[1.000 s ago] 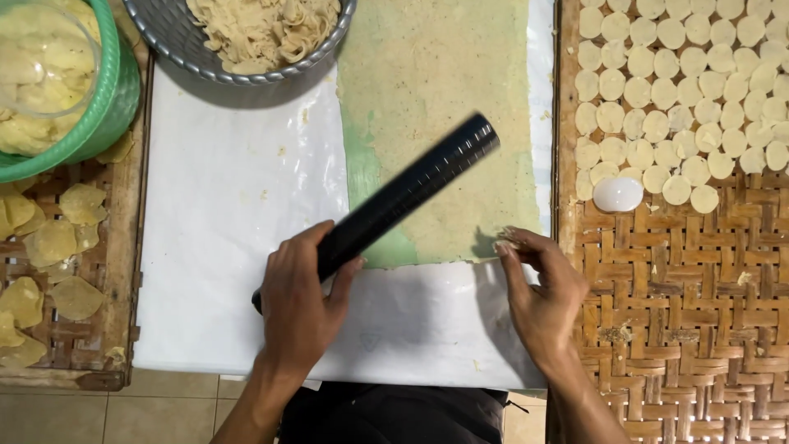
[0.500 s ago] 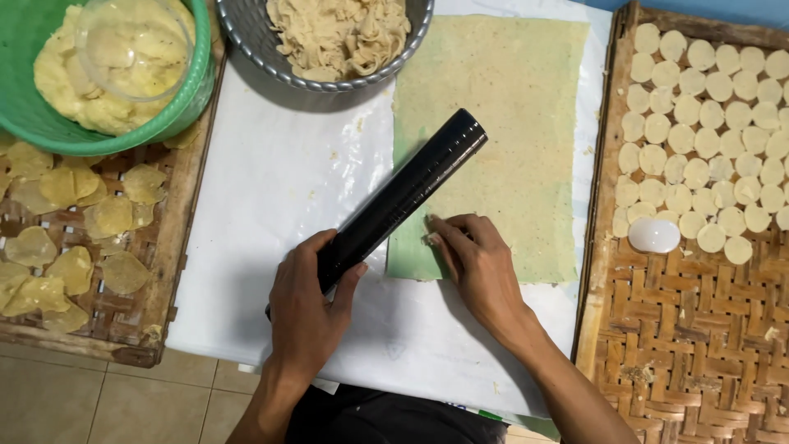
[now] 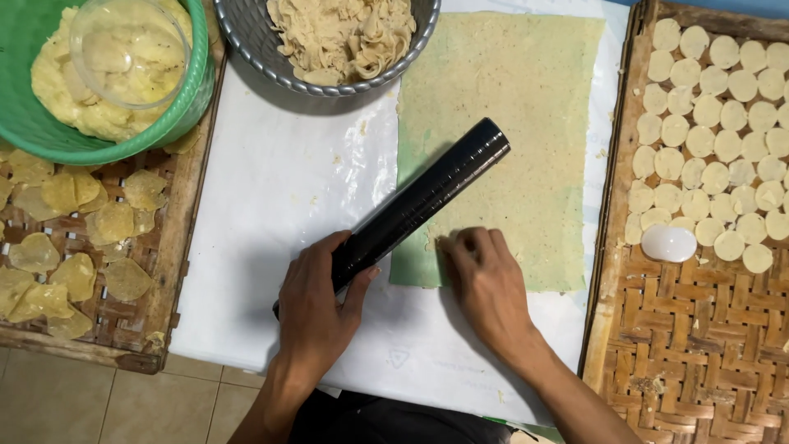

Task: Rolling out dough flat and cutting it into small circular snack shapes.

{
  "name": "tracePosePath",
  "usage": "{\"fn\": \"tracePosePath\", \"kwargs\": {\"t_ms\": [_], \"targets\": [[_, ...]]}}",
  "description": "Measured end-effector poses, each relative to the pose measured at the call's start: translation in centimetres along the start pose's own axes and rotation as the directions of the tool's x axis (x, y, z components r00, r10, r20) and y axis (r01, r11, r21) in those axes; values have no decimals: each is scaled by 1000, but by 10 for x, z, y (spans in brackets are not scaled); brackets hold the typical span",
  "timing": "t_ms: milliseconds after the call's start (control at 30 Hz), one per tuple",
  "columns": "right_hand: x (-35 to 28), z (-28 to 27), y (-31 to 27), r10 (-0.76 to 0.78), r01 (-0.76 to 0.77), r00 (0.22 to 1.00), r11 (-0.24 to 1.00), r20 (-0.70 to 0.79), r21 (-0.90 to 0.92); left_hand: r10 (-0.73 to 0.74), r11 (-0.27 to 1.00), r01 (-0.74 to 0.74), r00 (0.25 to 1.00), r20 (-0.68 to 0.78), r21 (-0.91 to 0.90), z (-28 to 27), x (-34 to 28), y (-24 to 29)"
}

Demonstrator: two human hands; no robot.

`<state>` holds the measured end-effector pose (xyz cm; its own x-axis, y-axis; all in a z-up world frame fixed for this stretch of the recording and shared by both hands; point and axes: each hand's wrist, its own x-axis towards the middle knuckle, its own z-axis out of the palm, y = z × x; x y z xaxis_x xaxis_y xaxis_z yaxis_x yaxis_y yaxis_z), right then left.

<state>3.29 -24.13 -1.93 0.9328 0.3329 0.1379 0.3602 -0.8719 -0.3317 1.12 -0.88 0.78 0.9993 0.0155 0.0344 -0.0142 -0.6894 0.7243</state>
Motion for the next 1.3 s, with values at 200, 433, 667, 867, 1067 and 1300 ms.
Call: {"fn": "tracePosePath", "kwargs": {"t_ms": [200, 433, 667, 867, 1067, 1300], "targets": [[-20, -10, -25, -3, 33, 984, 985, 176, -167, 65, 996, -69, 996, 67, 54, 7, 3, 7], [-27, -3, -21, 18, -8, 996, 993, 83, -120, 270, 931, -285, 958, 94, 229, 22, 9, 8], [-18, -13, -9, -41, 41, 999, 996, -1, -82, 206, 951, -220, 975, 89, 216, 26, 7, 7], [-22, -5, -7, -40, 52, 997, 982, 67, -181, 189, 955, -205, 978, 90, 215, 24, 9, 10], [2, 1, 8, -32, 20, 995, 992, -95, -126, 166, 966, -185, 980, 113, 181, 24, 10, 14], [11, -4, 7, 68, -70, 995, 997, -69, -20, 120, 976, -142, 984, 134, 167, 19, 13, 21]]}}
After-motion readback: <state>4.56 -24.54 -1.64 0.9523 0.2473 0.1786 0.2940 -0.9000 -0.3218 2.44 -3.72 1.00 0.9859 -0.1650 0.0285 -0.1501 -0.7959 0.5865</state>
